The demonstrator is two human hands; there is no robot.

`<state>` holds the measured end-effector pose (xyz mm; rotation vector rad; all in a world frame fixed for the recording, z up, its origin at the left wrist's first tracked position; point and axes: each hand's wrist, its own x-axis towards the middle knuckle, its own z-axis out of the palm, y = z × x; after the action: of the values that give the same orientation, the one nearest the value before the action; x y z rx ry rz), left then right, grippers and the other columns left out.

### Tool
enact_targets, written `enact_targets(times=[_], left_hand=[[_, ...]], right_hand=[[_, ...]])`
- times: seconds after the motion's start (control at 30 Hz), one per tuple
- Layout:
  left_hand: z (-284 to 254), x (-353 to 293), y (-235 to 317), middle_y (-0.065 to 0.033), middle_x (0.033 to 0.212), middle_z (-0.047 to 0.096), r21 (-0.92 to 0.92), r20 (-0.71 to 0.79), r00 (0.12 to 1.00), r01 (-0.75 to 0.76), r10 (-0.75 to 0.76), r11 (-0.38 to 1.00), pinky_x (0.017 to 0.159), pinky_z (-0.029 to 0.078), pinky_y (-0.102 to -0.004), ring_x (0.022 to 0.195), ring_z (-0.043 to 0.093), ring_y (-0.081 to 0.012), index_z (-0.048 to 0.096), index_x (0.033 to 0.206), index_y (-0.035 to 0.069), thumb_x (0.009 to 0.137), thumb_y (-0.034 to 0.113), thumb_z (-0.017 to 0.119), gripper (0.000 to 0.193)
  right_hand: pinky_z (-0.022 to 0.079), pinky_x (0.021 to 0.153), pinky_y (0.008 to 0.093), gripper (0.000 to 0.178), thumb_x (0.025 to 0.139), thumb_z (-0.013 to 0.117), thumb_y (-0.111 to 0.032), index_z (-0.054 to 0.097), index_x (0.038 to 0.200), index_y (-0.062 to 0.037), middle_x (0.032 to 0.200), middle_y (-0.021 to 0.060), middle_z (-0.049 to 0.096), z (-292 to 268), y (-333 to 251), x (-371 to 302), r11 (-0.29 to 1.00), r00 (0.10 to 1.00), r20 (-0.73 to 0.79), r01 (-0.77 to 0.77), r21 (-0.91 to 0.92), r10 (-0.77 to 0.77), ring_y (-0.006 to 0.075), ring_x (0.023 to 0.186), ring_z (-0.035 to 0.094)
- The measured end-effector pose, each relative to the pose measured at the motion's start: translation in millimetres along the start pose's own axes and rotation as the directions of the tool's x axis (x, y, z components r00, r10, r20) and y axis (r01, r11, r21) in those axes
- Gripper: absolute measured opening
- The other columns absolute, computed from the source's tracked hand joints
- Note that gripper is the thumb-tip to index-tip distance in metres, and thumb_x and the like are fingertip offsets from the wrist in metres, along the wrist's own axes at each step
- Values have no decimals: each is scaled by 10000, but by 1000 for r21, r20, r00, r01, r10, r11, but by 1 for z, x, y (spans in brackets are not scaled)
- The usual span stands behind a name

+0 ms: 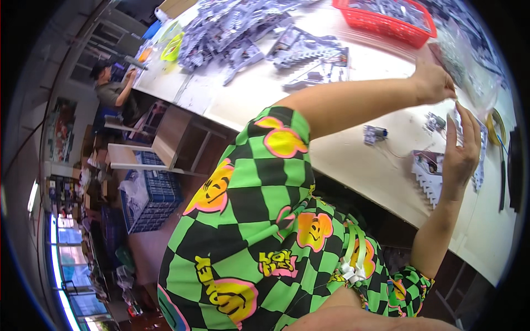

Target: The person retrieves toy components from a cardboard box, places them on a workbench, and fits motors, gears, and wiring into plastic housings by hand before setting them into toy frames.

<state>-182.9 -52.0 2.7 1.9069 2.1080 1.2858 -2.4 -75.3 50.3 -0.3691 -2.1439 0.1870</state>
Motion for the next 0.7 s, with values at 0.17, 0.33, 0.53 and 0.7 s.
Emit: enact_targets(times=[0.17, 0.33, 0.53, 0.7], left_hand=[[-77, -87, 24, -149, 724, 697, -518, 125, 938, 340, -324, 785, 626, 519, -286, 664, 667, -187, 744, 829, 14, 719, 264, 727, 274], [-93, -128, 45, -99, 761, 684, -761, 292, 843, 491, -452, 424, 700, 474, -243, 715, 611, -115, 708, 809, -42, 759, 149, 726, 198], [-102, -148, 46, -90, 758, 690, -745, 343, 821, 534, -456, 400, 703, 483, -242, 715, 615, -117, 724, 847, -40, 756, 135, 734, 197], [-103, -157, 21, -58, 906, 710, -699, 408, 822, 561, -398, 443, 771, 448, -248, 830, 609, -105, 724, 984, 9, 840, 264, 662, 299]], right_hand=[[492, 825, 343, 256, 805, 702, -24, 687, 1059, -55, 963, 87, 681, 29, -6, -8, 985, 992, 54, 102, 139, -111, 232, 921, 636], [489, 737, 329, 220, 771, 730, -13, 700, 984, -55, 927, 84, 679, 23, -22, -20, 975, 992, 108, 47, 216, -72, 223, 839, 619], [459, 722, 335, 245, 735, 753, -25, 705, 972, -60, 885, 74, 681, 18, -33, -16, 956, 958, 150, 212, 204, -244, 224, 808, 626], [421, 677, 317, 155, 736, 759, -98, 716, 885, -109, 802, 16, 684, 36, -26, -12, 925, 923, 165, 308, 222, -347, 180, 733, 623]])
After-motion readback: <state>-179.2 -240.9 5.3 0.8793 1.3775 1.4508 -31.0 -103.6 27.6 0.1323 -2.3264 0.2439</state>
